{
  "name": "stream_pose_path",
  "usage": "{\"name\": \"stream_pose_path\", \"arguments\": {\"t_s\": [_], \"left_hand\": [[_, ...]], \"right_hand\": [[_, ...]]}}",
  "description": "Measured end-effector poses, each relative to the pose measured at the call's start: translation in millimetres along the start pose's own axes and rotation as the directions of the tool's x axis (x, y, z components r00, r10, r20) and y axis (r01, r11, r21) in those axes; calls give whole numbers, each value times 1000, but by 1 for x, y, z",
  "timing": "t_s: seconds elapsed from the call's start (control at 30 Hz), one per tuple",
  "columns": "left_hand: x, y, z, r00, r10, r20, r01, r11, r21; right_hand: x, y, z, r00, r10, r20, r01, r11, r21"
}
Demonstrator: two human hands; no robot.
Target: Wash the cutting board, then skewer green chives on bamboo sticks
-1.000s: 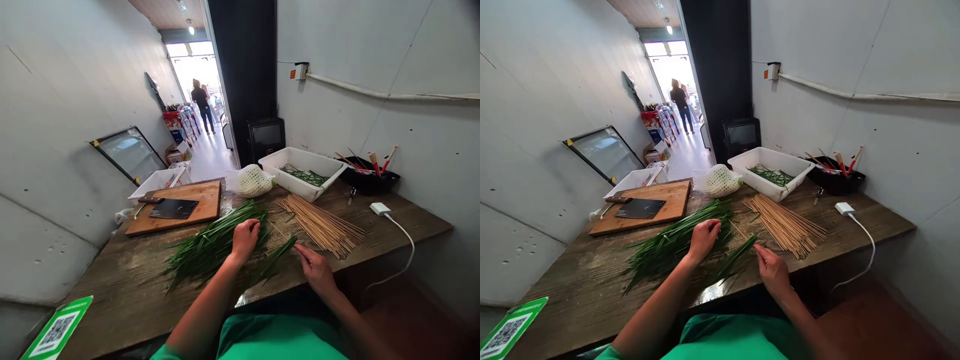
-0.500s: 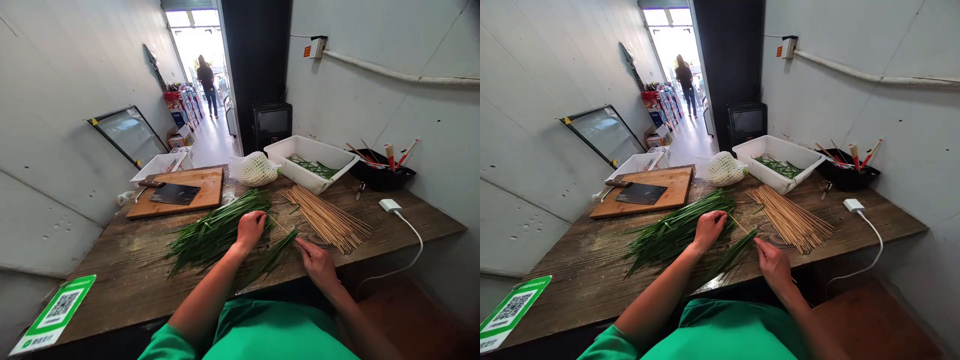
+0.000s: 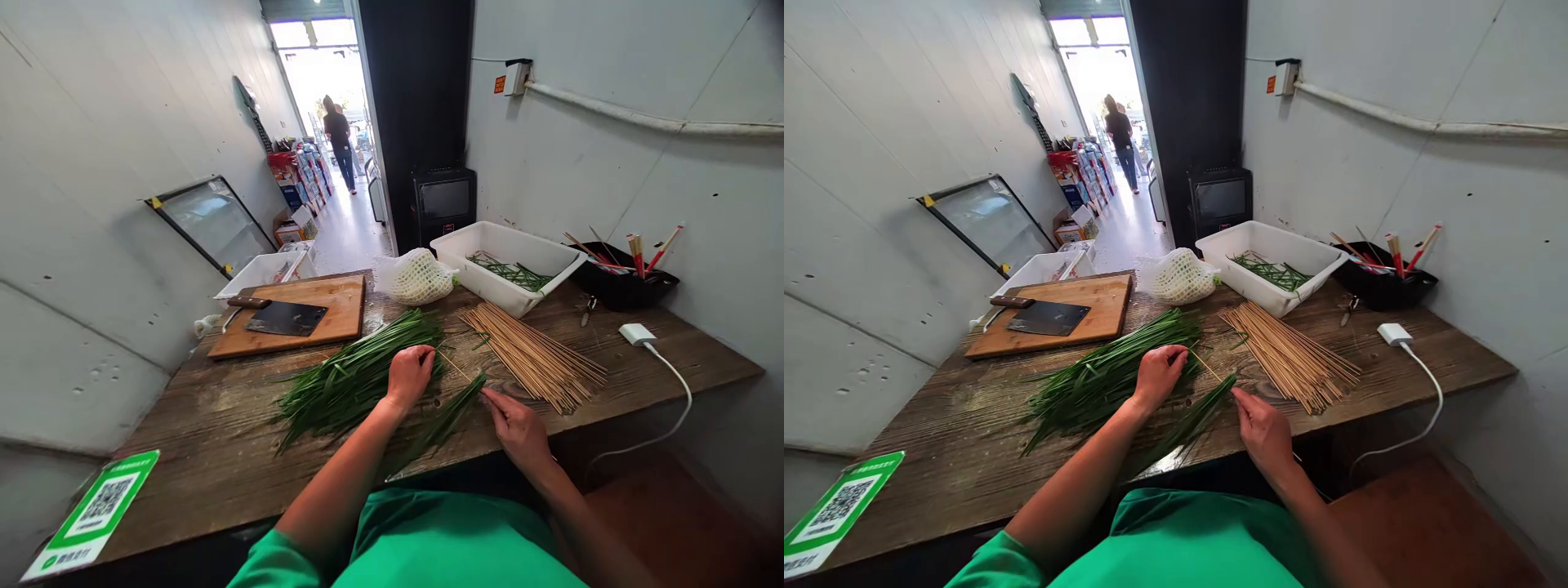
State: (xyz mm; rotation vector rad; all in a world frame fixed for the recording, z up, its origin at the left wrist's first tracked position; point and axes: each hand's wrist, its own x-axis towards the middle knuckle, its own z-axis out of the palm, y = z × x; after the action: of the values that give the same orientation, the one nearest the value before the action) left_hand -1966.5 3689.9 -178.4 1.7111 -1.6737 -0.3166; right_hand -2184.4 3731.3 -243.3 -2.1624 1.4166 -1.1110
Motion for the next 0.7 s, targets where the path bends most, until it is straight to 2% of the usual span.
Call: {"name": "stream_pose_path", "arguments": {"t_s": [0.2, 0.4, 0.53, 0.7], "left_hand": [[0, -2, 3, 998, 50, -30, -49, 998, 30], [2, -5, -7, 958, 210, -194, -191, 975, 111], [6, -13, -21, 923, 203, -327, -168, 977, 132], [10, -26, -30, 890, 201, -409, -148, 976, 159]], "right_hand": [[3, 1, -2, 1000, 10, 13, -10, 999, 37], [31, -8, -13, 996, -62, 64, 54, 992, 113], [60, -18, -10, 983, -148, 108, 135, 983, 121], [85, -22, 7, 963, -209, 169, 188, 973, 132]]}}
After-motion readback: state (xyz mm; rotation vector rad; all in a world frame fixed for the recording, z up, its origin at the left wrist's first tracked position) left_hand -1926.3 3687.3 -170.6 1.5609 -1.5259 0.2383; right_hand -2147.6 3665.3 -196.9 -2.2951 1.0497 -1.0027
